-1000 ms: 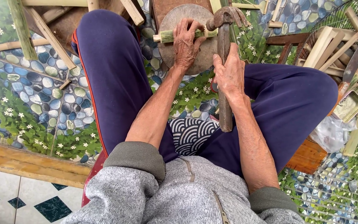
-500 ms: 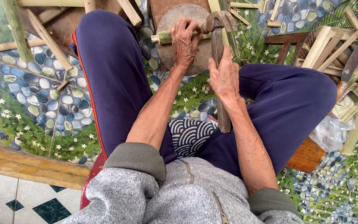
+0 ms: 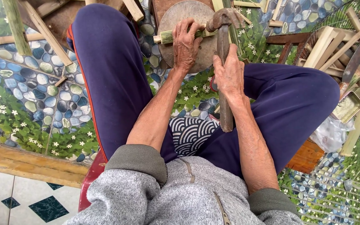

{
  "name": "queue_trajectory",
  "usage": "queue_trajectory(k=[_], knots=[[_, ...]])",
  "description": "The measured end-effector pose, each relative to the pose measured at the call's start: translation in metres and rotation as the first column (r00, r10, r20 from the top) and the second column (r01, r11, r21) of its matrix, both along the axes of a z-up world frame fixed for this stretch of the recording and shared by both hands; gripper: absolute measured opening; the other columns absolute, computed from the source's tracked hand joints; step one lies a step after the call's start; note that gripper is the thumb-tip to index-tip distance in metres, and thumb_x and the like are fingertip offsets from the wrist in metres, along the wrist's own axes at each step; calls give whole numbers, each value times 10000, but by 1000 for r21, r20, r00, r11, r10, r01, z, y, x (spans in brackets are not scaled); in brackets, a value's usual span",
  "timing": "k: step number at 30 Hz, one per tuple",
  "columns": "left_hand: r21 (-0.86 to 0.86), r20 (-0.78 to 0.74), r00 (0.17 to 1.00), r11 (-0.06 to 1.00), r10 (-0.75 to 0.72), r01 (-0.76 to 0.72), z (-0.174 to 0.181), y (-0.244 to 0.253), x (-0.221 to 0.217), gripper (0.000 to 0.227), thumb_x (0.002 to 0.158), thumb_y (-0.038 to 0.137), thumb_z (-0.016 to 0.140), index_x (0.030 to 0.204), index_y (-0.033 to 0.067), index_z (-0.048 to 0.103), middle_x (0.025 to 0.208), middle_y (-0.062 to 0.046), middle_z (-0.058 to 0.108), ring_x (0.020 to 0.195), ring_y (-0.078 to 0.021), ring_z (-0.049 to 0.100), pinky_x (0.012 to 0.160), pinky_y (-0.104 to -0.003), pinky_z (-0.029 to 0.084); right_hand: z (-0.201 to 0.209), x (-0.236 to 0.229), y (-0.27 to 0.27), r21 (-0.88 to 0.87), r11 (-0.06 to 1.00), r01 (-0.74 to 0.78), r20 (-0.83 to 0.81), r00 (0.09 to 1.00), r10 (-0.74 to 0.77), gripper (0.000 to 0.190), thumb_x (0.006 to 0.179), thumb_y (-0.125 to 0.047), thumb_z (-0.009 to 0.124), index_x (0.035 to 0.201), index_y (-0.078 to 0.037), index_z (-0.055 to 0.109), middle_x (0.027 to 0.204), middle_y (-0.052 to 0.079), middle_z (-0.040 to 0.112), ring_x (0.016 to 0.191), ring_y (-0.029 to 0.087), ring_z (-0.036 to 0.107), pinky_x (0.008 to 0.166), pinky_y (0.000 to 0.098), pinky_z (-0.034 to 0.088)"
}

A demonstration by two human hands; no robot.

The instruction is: The person sits cross-legged and assembles thin bamboo strips into a small bundle. They use a hammer to tap the strips together, then insert a thin metal pin to secure the bundle. The person repeats this process with additional bamboo pieces.

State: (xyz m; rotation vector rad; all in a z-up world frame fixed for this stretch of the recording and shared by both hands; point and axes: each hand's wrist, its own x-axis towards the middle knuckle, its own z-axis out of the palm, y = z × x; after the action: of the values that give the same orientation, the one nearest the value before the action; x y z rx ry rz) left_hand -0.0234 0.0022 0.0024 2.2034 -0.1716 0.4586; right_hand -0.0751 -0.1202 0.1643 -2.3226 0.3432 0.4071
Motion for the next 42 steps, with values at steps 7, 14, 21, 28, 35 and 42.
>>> queue_trajectory(k=[7,14,21,28,35,42], knots=[[182,6,996,980,84,-84,-21,-3,6,631,673,195,977,1219,170,662,1193,-45,618,1129,-282,547,1047,-452,382,17,4,-4,19,1000,-9,49,999,8,200,1056,-216,531,1138,-85,402,687,61,658,369,200,615,405,341,514],[250,-35,999,968,3,6,-7,2,1,679,716,151,956,1295,143,602,1250,-102,542,1167,-322,515,1064,-486,403,21,7,-7,23,1000,18,60,998,-19,157,1052,-200,530,1098,-79,441,660,59,629,360,197,596,383,340,496],[12,30,993,994,112,-113,7,-1,1,267,885,164,808,1123,170,687,1159,-44,605,1095,-278,533,920,-413,435,6,3,-9,9,1000,-15,60,998,14,208,1044,-232,554,1146,-95,435,681,53,677,367,182,629,425,327,547],[23,19,989,989,146,-146,-8,-6,5,322,822,21,789,1086,171,683,1074,-14,595,1027,-258,542,815,-391,469,10,2,-9,15,1000,-6,81,997,5,204,1047,-241,536,1153,-92,446,669,80,672,367,197,629,435,330,551],[43,4,987,987,158,-158,-11,3,-1,312,800,39,788,1063,175,693,1151,-30,614,1121,-279,533,927,-419,398,12,2,-13,26,1000,8,103,995,-11,147,1059,-205,525,1127,-89,463,656,44,624,361,170,575,409,329,507],[64,-9,974,972,228,-227,11,14,-2,220,792,165,873,951,237,739,1049,41,650,1110,-235,561,1148,-505,308,-4,-7,-8,66,996,-57,129,990,48,165,1085,-196,542,1139,-89,429,666,50,626,397,194,621,377,334,576]])
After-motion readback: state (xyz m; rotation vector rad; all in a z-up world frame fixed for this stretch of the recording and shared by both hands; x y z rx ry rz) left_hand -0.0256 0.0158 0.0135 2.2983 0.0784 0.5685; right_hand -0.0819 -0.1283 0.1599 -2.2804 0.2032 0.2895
